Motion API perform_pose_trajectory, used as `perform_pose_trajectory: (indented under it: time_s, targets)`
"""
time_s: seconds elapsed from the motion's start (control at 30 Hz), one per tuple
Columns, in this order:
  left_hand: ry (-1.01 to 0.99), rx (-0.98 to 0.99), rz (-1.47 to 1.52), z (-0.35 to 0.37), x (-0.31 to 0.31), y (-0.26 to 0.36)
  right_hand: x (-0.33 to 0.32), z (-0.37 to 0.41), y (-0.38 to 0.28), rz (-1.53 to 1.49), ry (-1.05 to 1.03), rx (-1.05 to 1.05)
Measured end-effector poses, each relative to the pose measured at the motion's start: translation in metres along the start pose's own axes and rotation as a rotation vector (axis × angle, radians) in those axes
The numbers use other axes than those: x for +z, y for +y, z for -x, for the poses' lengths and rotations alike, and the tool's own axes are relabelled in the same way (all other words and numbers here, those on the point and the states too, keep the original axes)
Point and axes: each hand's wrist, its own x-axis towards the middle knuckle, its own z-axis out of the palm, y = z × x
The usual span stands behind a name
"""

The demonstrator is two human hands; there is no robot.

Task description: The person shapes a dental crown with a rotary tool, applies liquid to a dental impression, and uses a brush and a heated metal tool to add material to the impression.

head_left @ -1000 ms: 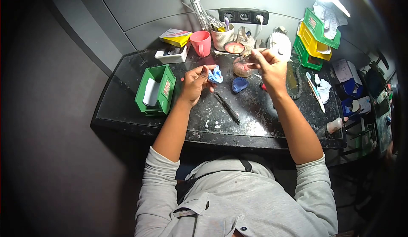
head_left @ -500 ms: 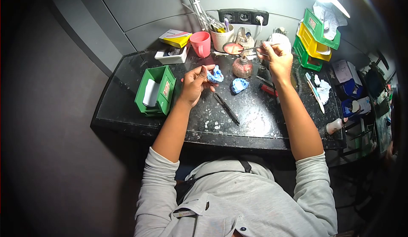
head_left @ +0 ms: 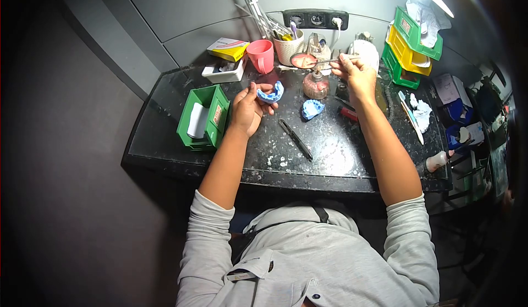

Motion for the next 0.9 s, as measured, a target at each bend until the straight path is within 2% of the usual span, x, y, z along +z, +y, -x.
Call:
perform_pose_trajectory:
  time_s: [0.2,0.4,0.63,0.7,0.8,0.9]
  targets:
    - [0.04,-0.008,0.028,0.0,-0.004,0.0,-0.008,-0.003,0.0,-0.116,0.027,0.164]
    - [0.08,-0.007,0.005,-0.001,-0.005,-0.001,-0.019,-0.005,-0.003,-0.157,-0.002,0.206]
    - [0.043,0.006,0.01,0.0,-0.002,0.0,-0.034,-0.004,-0.007,-0.13,0.025,0.194]
    - [0.029,-0.001,0.013,0.001,-0.002,0.0,-0.036,-0.004,-0.007,0.007,0.037,0.19]
    - [-0.007,0.002,-0.007,0.0,-0.002,0.0,-0.035,-0.002,-0.007,0.04,0.044,0.172]
    - [-0.038,-0.001,0.019,0.0,-0.001,0.001,-0.029,-0.001,-0.01,-0.065,0.042,0.125]
